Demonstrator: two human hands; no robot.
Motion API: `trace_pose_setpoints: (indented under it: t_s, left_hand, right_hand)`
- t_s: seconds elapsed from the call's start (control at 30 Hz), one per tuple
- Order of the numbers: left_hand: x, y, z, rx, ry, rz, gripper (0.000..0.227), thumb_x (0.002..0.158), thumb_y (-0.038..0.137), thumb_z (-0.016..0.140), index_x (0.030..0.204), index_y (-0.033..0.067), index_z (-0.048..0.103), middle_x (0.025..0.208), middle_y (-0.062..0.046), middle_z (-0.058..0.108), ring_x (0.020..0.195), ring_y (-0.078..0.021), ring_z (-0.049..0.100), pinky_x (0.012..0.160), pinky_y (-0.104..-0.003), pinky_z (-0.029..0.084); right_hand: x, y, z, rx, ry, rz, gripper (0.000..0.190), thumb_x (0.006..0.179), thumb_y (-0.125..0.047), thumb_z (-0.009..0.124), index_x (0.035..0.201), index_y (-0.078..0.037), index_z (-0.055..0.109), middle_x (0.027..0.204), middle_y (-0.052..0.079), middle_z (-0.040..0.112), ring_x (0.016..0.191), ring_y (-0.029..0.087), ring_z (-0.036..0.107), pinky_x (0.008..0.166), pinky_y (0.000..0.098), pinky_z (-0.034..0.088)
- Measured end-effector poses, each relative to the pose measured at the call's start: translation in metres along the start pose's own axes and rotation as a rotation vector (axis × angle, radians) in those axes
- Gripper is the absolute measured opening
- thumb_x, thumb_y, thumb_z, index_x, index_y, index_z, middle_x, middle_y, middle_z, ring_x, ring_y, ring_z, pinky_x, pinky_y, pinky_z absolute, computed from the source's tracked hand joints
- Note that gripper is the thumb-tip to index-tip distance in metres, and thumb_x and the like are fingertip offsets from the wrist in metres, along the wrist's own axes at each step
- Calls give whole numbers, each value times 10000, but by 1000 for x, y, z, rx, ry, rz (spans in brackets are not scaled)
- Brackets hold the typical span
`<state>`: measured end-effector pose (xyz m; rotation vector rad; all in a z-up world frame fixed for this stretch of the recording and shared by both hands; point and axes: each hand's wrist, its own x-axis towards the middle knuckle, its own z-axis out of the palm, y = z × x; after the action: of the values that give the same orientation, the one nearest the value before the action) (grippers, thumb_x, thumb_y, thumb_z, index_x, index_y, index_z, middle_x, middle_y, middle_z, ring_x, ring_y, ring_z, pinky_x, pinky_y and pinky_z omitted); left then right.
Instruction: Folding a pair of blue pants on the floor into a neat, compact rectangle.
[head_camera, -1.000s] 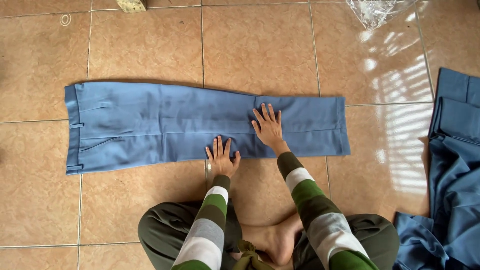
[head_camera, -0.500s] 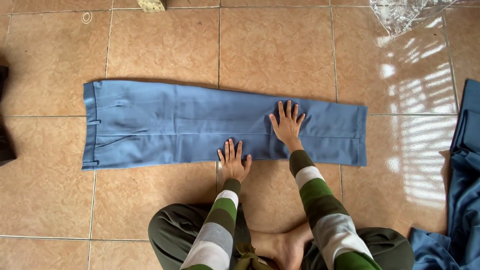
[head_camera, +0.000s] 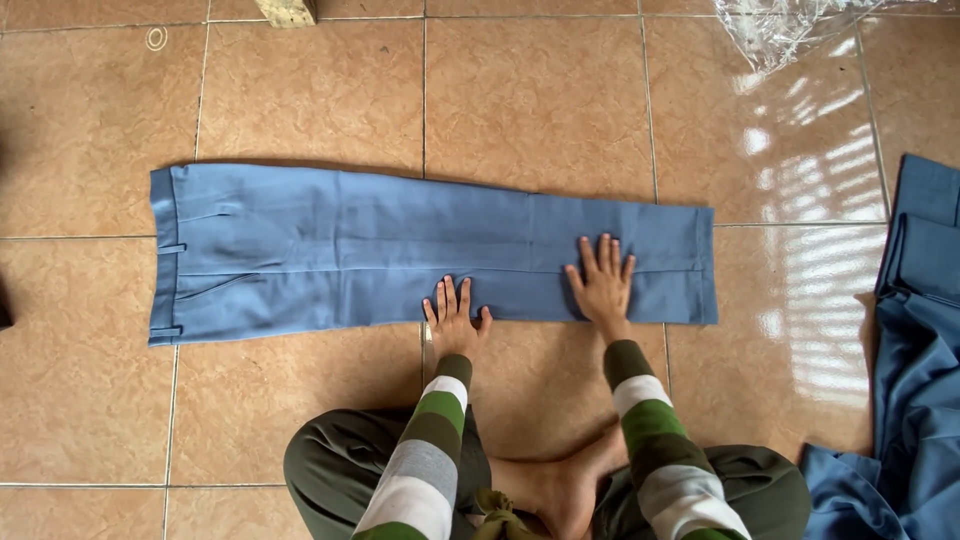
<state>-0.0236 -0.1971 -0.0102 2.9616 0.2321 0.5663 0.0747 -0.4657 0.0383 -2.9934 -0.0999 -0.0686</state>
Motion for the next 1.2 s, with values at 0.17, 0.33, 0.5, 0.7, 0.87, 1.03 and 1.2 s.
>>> trace_pose_setpoints:
  t_s: [0.17,0.33,0.5,0.7,0.87,1.03,1.2]
  left_hand:
    - [0,-1,5,10,16,4,747,842,556,479,1537,284,451,1621,-101,380,1524,-255,304,1231,-561,122]
    - [-1,-2,8,2,45,21,758,821,553,494,1525,272,471,1614,-104,396,1518,-256,321,1231,-556,135]
    - [-3,-4,14,-20,9,10,793,838,535,493,1567,235,411,1617,-118,387,1514,-254,327,1226,-565,153]
    - [-5,-6,17,-16,-16,-2,813,806,540,522,1551,227,428,1621,-123,372,1520,-262,308,1219,-586,164]
    - [-3,-5,15,9,-25,-1,819,803,545,516,1552,223,428,1622,-117,370,1519,-259,309,1219,-584,173]
    - [-4,-5,15,3,-22,-12,828,795,556,518,1550,230,434,1621,-113,374,1520,-259,311,1221,-581,166]
    - [-2,-5,14,0,-15,-2,826,790,547,513,1544,215,445,1618,-124,382,1515,-265,324,1214,-582,181]
  right_hand:
    - [-8,107,-24,29,-51,166,704,1021,-712,333,1615,-335,340,1687,151,263,1571,319,173,1221,639,18]
    - [3,122,-4,83,-20,217,709,1022,-752,298,1613,-361,325,1703,151,214,1583,333,108,1211,656,-40]
    - [17,10,11,25,211,-103,590,1006,-523,526,1518,-230,512,1611,154,425,1513,332,336,1200,627,119]
    - [14,-90,39,81,129,-426,626,1017,-588,442,1575,-306,407,1629,65,386,1523,231,303,1223,592,115]
    - [37,-37,18,-15,120,-354,597,1001,-623,441,1550,-388,443,1618,53,421,1506,238,349,1216,594,154]
    - [62,69,-18,26,-62,-28,618,1038,-647,355,1599,-388,357,1672,100,321,1550,318,245,1207,673,100]
    - [58,132,-43,94,-176,314,627,1060,-650,268,1627,-384,250,1719,117,142,1580,325,67,1185,709,17]
